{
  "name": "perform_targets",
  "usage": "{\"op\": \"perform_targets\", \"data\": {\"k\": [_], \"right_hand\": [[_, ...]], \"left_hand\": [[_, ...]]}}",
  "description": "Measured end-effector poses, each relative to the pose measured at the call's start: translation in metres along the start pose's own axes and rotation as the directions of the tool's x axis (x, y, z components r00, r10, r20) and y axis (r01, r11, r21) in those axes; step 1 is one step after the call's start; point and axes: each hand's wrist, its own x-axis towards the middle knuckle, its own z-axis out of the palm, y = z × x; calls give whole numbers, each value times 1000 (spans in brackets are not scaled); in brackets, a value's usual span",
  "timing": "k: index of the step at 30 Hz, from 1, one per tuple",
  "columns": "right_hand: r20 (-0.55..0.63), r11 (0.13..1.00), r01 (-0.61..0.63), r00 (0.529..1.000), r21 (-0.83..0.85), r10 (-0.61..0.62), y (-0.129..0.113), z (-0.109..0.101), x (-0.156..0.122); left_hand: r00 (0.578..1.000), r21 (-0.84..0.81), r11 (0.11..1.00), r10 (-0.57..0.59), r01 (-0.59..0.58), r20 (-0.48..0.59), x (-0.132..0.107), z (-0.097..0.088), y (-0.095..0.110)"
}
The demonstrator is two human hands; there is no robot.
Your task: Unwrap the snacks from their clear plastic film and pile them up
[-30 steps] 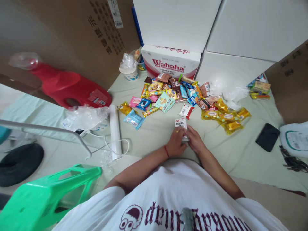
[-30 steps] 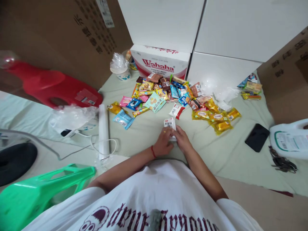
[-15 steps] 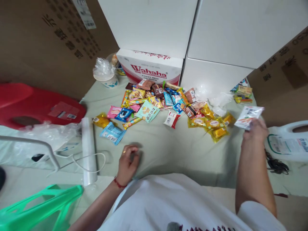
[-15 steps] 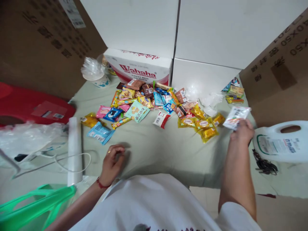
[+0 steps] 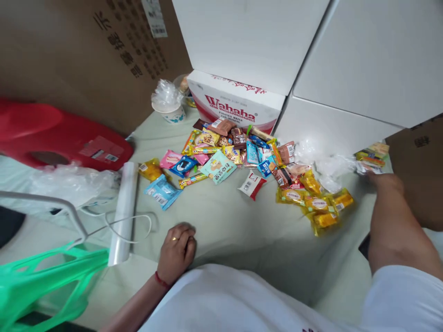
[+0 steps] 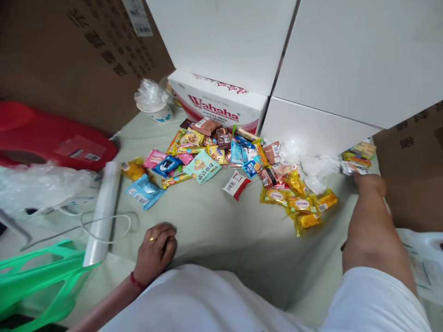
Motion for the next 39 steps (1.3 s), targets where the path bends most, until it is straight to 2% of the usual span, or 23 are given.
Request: {"op": "perform_targets", "data": {"k": [2, 3, 4, 6, 7, 9, 11, 12, 14, 16, 17, 18, 19, 20, 21, 22, 24, 26, 27, 29, 32, 35, 39], "right_hand": [[-107, 990, -100, 990, -103, 89, -10, -2, 1], [-148, 987, -98, 986, -123, 79, -18, -2, -3], [-163, 993, -36, 986, -115, 17, -28, -1, -10], [-122, 979, 201, 972, -15, -201, -54, 5, -31], [-75, 953, 301, 952, 47, -297, -68, 10, -44], [49, 912, 387, 917, 133, -397, -96, 20, -70], [194, 917, 367, 899, 156, -392, -119, 26, -89], [219, 926, 338, 903, 167, -369, -128, 26, -96], [129, 931, 291, 937, 219, -324, -140, 16, -105], [-46, 901, 261, 964, 347, -262, -147, -4, -116], [-97, 854, 243, 970, 460, -223, -148, -15, -127], [-83, 779, 205, 978, 593, -193, -149, -26, -142], [-17, 675, 132, 985, 726, -175, -149, -34, -162], [101, 543, 19, 977, 840, -190, -148, -40, -188], [231, 439, -104, 941, 893, -248, -146, -42, -218], [327, 397, -199, 900, 896, -287, -143, -41, -251], [440, 397, -306, 843, 865, -309, -137, -32, -320], [485, 437, -331, 819, 836, -307, -130, -22, -382], [513, 462, -342, 797, 819, -320, -127, -17, -406], [575, 490, -373, 729, 788, -370, -122, -13, -439], [635, 476, -438, 646, 763, -424, -115, -17, -448], [679, 487, -486, 623, 725, -389, -105, -29, -425], [762, 592, -499, 537, 633, -363, -90, -44, -386]], "left_hand": [[1000, -13, 1000, 12, -12, -19, 0, -1, 0], [999, -18, 1000, 21, -21, -29, 0, -1, 0], [999, -22, 999, 31, -32, -37, 0, -1, 0], [997, -27, 998, 54, -55, -48, 0, -1, 1], [997, -29, 997, 65, -66, -51, 0, -1, 2], [995, -32, 996, 80, -82, -54, 1, -1, 3], [995, -42, 996, 77, -80, -55, 1, -1, 4], [996, -55, 996, 68, -71, -54, 0, -2, 5], [998, -105, 993, 41, -46, -52, -2, -3, 5], [998, -196, 981, 1, -12, -57, -3, -4, 4], [998, -257, 966, -33, 16, -62, -4, -5, 5], [994, -326, 944, -84, 58, -64, -3, -7, 6], [987, -402, 908, -151, 117, -53, -1, -8, 8], [974, -484, 855, -227, 187, -24, 3, -10, 11], [953, -565, 781, -300, 265, 33, 9, -11, 17], [926, -639, 687, -360, 347, 115, 18, -12, 24], [866, -753, 447, -371, 483, 336, 39, -12, 41], [796, -772, 225, -297, 595, 527, 63, -7, 59], [775, -772, 150, -283, 617, 565, 74, -2, 66], [768, -771, 100, -234, 629, 596, 90, 11, 77], [801, -804, 112, -238, 584, 549, 97, 28, 80], [788, -800, 93, -273, 593, 552, 94, 34, 69], [759, -757, 69, -100, 650, 643, 90, 24, 51]]}}
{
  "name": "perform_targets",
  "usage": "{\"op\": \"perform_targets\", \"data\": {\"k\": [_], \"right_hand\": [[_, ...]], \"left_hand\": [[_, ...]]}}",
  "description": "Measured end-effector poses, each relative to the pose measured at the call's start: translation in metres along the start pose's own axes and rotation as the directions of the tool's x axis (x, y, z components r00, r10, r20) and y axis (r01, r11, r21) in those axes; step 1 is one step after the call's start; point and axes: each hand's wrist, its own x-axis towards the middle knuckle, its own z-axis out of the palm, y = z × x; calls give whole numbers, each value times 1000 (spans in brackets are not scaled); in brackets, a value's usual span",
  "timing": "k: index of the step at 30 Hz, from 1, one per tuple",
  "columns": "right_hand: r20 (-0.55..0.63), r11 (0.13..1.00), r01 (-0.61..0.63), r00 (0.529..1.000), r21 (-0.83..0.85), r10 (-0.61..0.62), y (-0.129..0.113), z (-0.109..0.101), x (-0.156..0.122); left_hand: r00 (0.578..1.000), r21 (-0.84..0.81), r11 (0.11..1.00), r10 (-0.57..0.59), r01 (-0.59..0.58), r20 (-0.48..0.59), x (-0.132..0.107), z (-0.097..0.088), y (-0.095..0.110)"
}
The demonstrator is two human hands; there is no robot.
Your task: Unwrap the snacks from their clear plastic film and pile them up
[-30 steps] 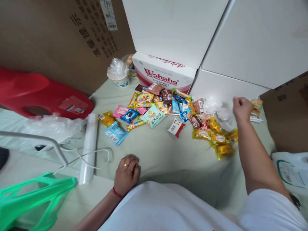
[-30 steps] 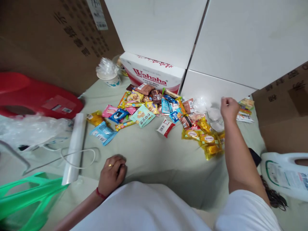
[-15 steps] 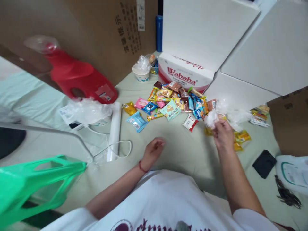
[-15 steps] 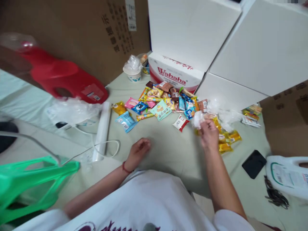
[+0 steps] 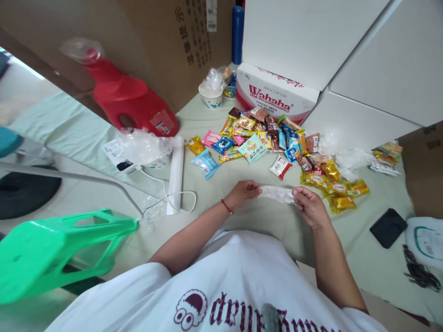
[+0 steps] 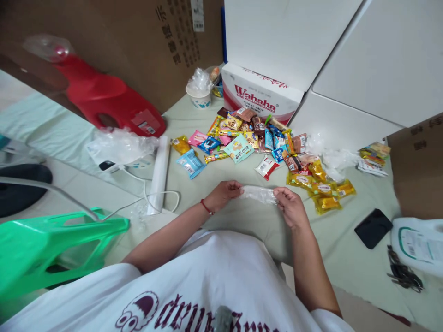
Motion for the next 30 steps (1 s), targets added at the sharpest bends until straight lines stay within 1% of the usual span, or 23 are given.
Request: {"op": "perform_targets", "data": {"k": [3, 5, 6, 7, 8, 9, 10, 11, 12, 13, 14, 15, 16, 17, 18, 21, 22, 23, 24, 25, 27, 29, 30], "right_hand": [[52, 997, -71, 996, -37, 73, -3, -13, 4], [81, 991, -104, 990, -89, 112, 2, -12, 6], [74, 986, -92, 992, -142, 103, 7, -10, 6], [36, 976, -45, 998, -215, 54, 11, -7, 4], [-24, 952, 35, 999, -303, -44, 15, -2, 2], [-81, 907, 138, 980, -398, -185, 18, 2, 0], [-105, 835, 249, 935, -491, -340, 21, 6, -3], [-78, 742, 353, 876, -570, -477, 22, 11, -6], [-1, 641, 445, 821, -625, -570, 23, 16, -8], [110, 548, 521, 782, -654, -613, 24, 21, -9], [225, 476, 581, 758, -661, -613, 26, 27, -9], [325, 432, 621, 746, -654, -581, 28, 33, -7], [389, 426, 638, 749, -641, -536, 31, 38, -4], [410, 460, 629, 768, -627, -492, 34, 44, 0], [389, 525, 594, 801, -609, -455, 38, 49, 4], [203, 772, 391, 921, -502, -334, 44, 63, 11], [153, 848, 312, 950, -428, -273, 43, 66, 11], [133, 915, 233, 971, -330, -199, 41, 67, 11], [139, 965, 149, 983, -217, -121, 38, 67, 10], [156, 993, 66, 987, -99, -50, 33, 65, 9], [177, 994, -62, 983, 87, 45, 25, 57, 7], [158, 978, -115, 983, 174, 88, 20, 46, 6], [145, 973, -128, 984, 193, 101, 20, 40, 6]], "left_hand": [[992, -117, 991, -57, 69, 108, -8, -8, 8], [988, -229, 966, -91, 118, 125, -10, -10, 11], [988, -265, 955, -106, 131, 108, -11, -10, 12], [990, -277, 951, -120, 136, 76, -10, -10, 12], [991, -266, 954, -133, 136, 32, -9, -10, 11], [990, -239, 962, -142, 135, -14, -8, -9, 10], [988, -202, 970, -148, 135, -49, -6, -9, 9], [986, -166, 977, -150, 137, -66, -5, -8, 8], [987, -137, 981, -150, 140, -63, -4, -8, 7], [988, -116, 983, -147, 141, -45, -3, -7, 6], [990, -104, 985, -143, 140, -20, -2, -7, 6], [991, -98, 986, -137, 136, 3, -2, -6, 6], [991, -95, 987, -131, 132, 15, -3, -6, 6], [992, -94, 988, -123, 123, 9, -3, -5, 6], [994, -90, 990, -108, 106, -12, -4, -5, 6], [995, -23, 1000, -12, 10, -94, -7, -5, 2], [995, 15, 1000, 15, -13, -101, -8, -6, 0], [994, 42, 999, 27, -23, -102, -8, -8, -2], [994, 41, 999, 22, -18, -103, -8, -10, -3], [995, 9, 1000, 3, -2, -104, -9, -13, -5], [994, -118, 992, -54, 43, -96, -10, -21, -5], [993, -219, 972, -100, 83, -68, -11, -30, -4], [991, -231, 968, -118, 102, -57, -12, -34, -3]]}}
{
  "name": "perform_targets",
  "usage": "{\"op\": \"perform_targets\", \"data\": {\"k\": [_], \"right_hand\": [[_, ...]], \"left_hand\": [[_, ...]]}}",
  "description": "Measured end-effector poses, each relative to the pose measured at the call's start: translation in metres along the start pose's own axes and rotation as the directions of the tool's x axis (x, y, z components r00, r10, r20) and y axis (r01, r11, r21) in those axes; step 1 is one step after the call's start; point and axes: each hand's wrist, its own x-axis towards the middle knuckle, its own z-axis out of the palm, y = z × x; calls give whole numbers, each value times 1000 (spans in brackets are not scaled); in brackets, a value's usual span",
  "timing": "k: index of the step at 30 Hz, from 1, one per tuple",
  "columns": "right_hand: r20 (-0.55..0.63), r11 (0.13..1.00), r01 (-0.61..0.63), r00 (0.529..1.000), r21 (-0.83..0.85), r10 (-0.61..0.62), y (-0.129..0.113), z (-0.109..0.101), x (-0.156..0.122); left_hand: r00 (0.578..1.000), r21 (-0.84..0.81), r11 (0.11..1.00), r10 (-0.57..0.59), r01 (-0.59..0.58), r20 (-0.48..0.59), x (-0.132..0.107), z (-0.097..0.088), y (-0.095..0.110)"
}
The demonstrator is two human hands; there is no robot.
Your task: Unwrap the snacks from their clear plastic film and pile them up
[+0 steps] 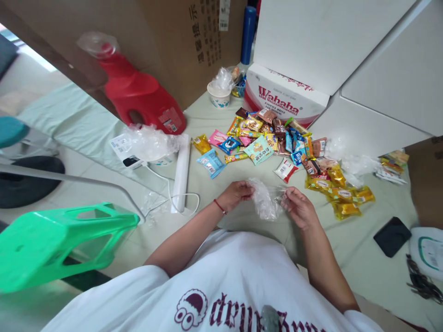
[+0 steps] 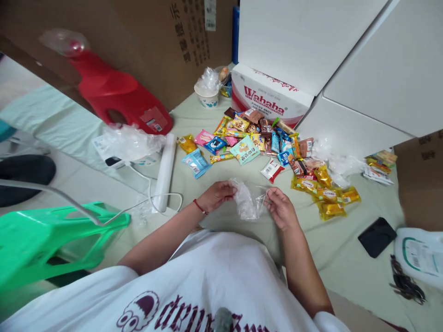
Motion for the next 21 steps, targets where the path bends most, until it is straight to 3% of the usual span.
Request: {"op": "perform_targets", "data": {"k": [5, 8, 10, 14, 18, 21], "right_hand": [[37, 992, -66, 997, 103, 62, 9, -12, -8], [45, 981, -21, 999, 195, 12, 16, -11, -12], [46, 968, 3, 999, 252, -15, 17, -11, -14], [95, 953, -25, 995, 301, -4, 18, -3, -18], [167, 963, -48, 986, 266, 3, 19, 10, -23], [57, 956, 70, 994, 285, -90, 15, 7, -23]], "left_hand": [[994, 83, 996, 46, -37, -101, -3, -9, 4], [983, 11, 996, 87, -87, -159, -8, -9, 5], [985, -74, 995, 53, -66, -163, -13, -5, 8], [996, -173, 981, -85, 81, -14, -25, 22, 11], [986, -146, 984, -78, 100, 150, -21, 60, 3], [997, -133, 989, -53, 59, 50, -11, 68, -4]]}}
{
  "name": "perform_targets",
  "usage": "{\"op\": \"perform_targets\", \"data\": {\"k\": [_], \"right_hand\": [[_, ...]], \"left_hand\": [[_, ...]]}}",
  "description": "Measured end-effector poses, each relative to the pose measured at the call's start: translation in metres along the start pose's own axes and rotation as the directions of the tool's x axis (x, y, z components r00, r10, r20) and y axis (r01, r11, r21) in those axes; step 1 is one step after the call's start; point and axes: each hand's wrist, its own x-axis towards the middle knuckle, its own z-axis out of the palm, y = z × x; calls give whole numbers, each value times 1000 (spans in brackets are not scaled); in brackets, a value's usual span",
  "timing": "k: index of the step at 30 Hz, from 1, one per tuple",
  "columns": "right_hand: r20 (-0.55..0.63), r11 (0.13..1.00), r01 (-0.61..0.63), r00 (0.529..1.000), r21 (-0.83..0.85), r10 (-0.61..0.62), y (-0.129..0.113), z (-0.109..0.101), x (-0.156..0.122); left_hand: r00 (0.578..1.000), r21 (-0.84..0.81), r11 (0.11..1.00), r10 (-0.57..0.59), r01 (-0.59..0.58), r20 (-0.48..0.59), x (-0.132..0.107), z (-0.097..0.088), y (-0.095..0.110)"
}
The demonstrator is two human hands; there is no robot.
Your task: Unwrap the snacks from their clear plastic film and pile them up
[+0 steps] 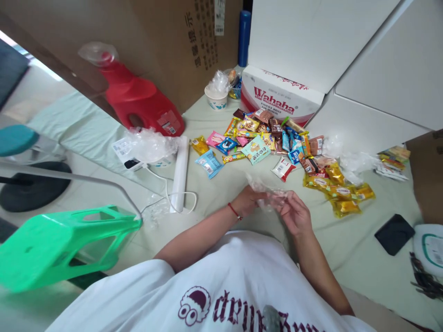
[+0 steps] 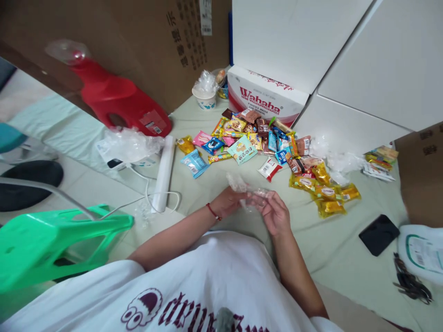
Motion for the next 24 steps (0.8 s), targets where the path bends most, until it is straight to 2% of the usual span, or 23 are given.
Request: {"op": "perform_targets", "data": {"k": [2, 5, 9, 11, 13, 15, 17, 18, 20, 22, 24], "right_hand": [[-89, 995, 101, 991, -5, -101, -6, -11, 2], [-184, 982, 186, 966, 3, -183, -11, -33, 3], [-252, 985, 168, 956, 43, -152, -6, -56, -1], [-257, 986, 108, 964, 125, -73, 0, -58, -5], [-216, 974, 67, 976, 215, -20, 5, -54, -6], [-149, 964, 57, 989, 259, -18, 10, -45, -5], [-120, 962, 63, 992, 264, -32, 14, -35, -2], [-130, 964, 65, 991, 258, -32, 16, -31, 0], [-177, 970, 84, 983, 227, -43, 19, -28, 4], [-230, 973, 140, 968, 181, -97, 21, -31, 5], [-257, 977, 168, 958, 129, -131, 22, -39, 1]], "left_hand": [[996, 50, 999, 3, 2, -92, 4, -7, -1], [986, 92, 996, 22, -7, -163, 4, -26, 4], [970, 55, 996, 85, -74, -227, -1, -42, 13], [988, 94, 996, 15, 0, -155, -3, -39, 9], [990, 180, 974, -134, 139, -35, -4, -28, -1], [949, 238, 928, -309, 285, 67, -3, -12, -15], [905, 209, 905, -402, 370, 140, -1, 4, -25], [907, 179, 914, -391, 363, 156, 1, 9, -28], [950, 141, 954, -282, 264, 135, 5, 12, -27], [988, 150, 979, -148, 138, 52, 10, 4, -22], [998, 184, 981, -47, 53, -41, 14, -10, -15]]}}
